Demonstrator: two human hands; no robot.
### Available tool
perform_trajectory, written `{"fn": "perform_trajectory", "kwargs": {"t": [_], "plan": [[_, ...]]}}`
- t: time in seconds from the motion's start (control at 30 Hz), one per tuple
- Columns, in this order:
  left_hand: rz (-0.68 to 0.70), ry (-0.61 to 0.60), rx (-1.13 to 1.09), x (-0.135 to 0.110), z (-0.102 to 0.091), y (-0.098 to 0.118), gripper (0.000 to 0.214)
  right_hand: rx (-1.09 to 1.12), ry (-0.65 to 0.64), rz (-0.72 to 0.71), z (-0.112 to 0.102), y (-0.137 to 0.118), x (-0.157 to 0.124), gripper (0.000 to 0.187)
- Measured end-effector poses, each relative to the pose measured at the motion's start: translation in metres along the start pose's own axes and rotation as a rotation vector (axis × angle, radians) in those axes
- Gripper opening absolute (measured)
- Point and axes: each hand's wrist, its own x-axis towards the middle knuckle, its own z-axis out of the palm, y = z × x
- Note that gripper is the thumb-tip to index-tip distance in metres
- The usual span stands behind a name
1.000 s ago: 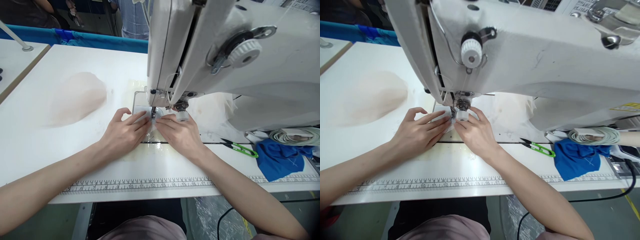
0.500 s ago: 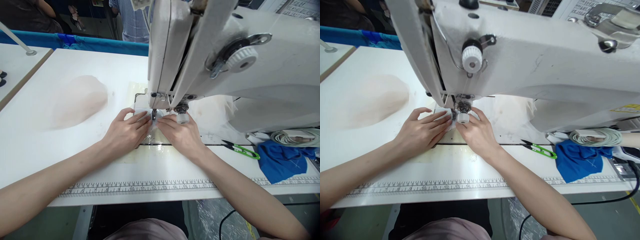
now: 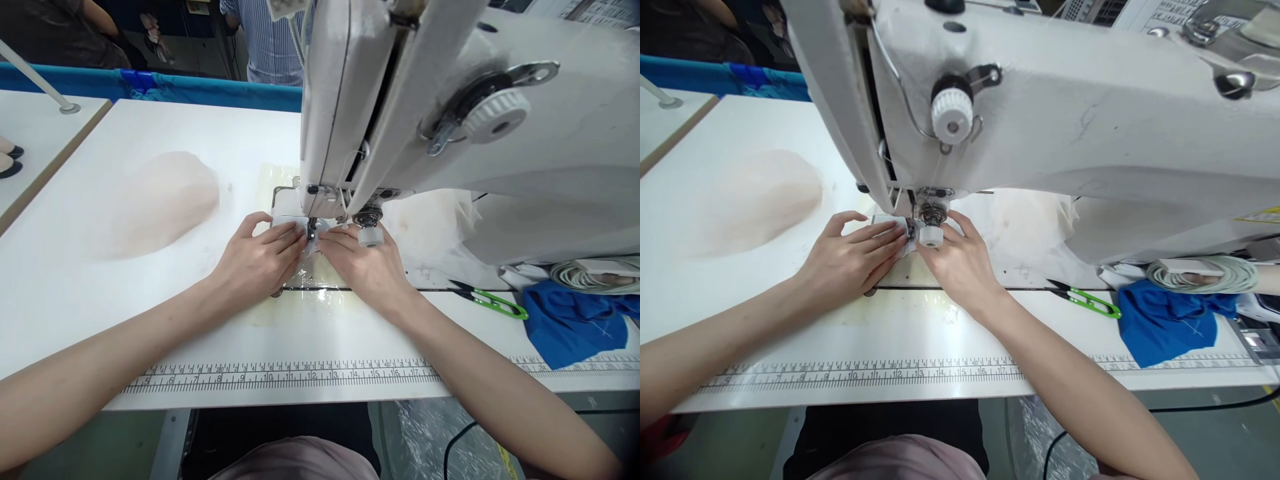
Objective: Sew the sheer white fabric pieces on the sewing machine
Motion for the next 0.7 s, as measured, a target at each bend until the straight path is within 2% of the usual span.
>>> {"fn": "perform_trajectory", "kwargs": {"t": [0.1, 0.23, 0.3, 0.47, 0.53, 0.63, 0.7], "plan": [[-0.009, -0.014, -0.005, -0.001, 0.000, -0.001, 0.029, -0.132, 0.058, -0.050, -0.001, -0.001, 0.000, 0.027], [-0.077, -0.097, 0.034, -0.003, -0.004, -0.002, 0.045, -0.084, 0.056, -0.042, -0.003, -0.003, 0.001, 0.027], [-0.066, -0.097, 0.098, -0.004, -0.009, -0.001, 0.050, -0.054, 0.047, -0.036, -0.006, -0.004, 0.001, 0.029], [0.041, 0.067, 0.132, -0.003, -0.022, 0.000, 0.024, -0.039, 0.097, -0.041, -0.011, -0.012, 0.002, 0.035], [0.026, 0.043, 0.070, -0.001, -0.021, -0.002, 0.016, 0.007, 0.091, -0.049, -0.012, -0.017, 0.002, 0.035], [0.022, -0.033, -0.004, 0.000, -0.018, -0.009, 0.025, 0.062, 0.045, -0.076, -0.013, -0.022, 0.002, 0.032], [0.039, -0.010, 0.002, 0.000, -0.017, -0.013, 0.025, 0.062, 0.035, -0.077, -0.013, -0.024, 0.001, 0.032]]}}
